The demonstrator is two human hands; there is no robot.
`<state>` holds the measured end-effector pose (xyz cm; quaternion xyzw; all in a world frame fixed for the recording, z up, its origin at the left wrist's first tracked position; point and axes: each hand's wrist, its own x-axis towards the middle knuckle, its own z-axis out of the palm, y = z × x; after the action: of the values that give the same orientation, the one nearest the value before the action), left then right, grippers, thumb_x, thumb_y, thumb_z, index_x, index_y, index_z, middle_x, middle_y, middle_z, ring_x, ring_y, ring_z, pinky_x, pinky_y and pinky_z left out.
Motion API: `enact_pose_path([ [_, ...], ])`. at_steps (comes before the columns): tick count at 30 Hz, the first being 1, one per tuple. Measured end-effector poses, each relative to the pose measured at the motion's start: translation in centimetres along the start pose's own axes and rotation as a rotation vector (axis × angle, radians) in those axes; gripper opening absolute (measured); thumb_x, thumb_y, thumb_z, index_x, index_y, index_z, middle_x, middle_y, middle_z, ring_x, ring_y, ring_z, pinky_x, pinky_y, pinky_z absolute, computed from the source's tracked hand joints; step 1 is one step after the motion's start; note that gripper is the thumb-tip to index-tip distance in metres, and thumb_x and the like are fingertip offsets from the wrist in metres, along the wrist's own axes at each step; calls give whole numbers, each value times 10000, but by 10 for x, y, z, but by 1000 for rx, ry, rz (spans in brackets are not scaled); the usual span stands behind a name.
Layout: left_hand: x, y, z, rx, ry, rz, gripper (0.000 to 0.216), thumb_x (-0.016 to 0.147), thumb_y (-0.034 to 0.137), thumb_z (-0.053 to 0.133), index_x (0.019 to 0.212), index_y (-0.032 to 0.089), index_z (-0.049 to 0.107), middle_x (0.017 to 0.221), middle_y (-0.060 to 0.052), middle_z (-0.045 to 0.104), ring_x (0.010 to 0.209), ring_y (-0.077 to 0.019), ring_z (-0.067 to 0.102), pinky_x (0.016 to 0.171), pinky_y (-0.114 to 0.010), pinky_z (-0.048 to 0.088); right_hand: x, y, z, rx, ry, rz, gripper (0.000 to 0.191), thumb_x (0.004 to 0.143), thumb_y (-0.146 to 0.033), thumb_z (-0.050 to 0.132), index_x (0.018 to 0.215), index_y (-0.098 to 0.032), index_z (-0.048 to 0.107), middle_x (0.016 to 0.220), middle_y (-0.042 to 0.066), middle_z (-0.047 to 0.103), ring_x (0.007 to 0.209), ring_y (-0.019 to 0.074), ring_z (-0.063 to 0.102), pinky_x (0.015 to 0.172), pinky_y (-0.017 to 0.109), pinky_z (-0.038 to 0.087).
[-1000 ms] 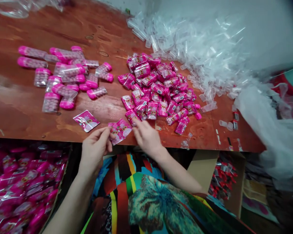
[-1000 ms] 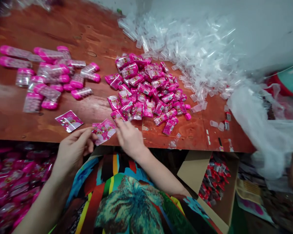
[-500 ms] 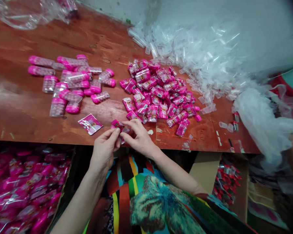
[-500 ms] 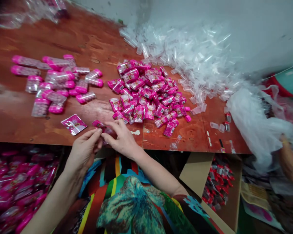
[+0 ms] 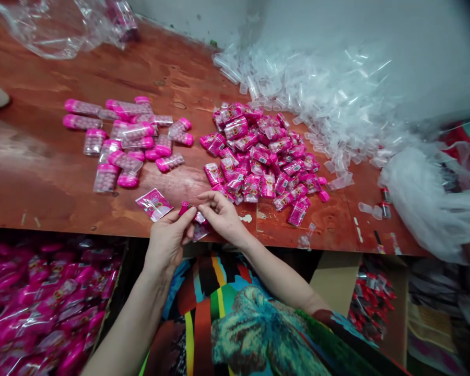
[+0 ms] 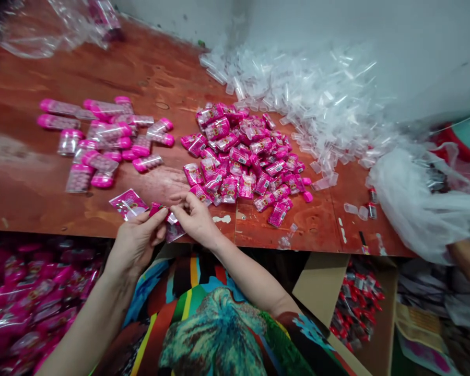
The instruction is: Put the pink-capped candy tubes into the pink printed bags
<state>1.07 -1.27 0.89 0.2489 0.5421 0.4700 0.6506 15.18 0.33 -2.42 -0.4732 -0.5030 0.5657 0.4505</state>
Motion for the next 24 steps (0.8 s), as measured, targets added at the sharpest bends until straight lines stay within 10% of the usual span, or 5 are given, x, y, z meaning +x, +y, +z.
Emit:
enact_pose_path([
  [7,0,-2,-8,-13,143,15,417,655,475,955,683,167,675,523,21,589,351,-55,387,353,-204,179,-6,-3,-1,-368,114,-262,192,1057,-311,563,1195,-257,685,997,51,720,868,218,662,849,385,539],
  [12,-3,1,-4,-60,19,-14,467,594,487,996,811,157,746,467,59,524,382,-61,384,382,-186,222,-11,-2,0,-591,16,-405,234,1094,-333,517,1150,-257,732,1034,118,752,976,293,659,961,496,506],
  [24,-4,9,-8,-118,-39,-68,458,591,436,1008,761,188,663,495,79,500,379,-53,388,377,-179,196,-1,-9,0,223,-43,167,408,862,-468,833,1145,-249,639,985,16,684,826,169,655,691,282,567],
])
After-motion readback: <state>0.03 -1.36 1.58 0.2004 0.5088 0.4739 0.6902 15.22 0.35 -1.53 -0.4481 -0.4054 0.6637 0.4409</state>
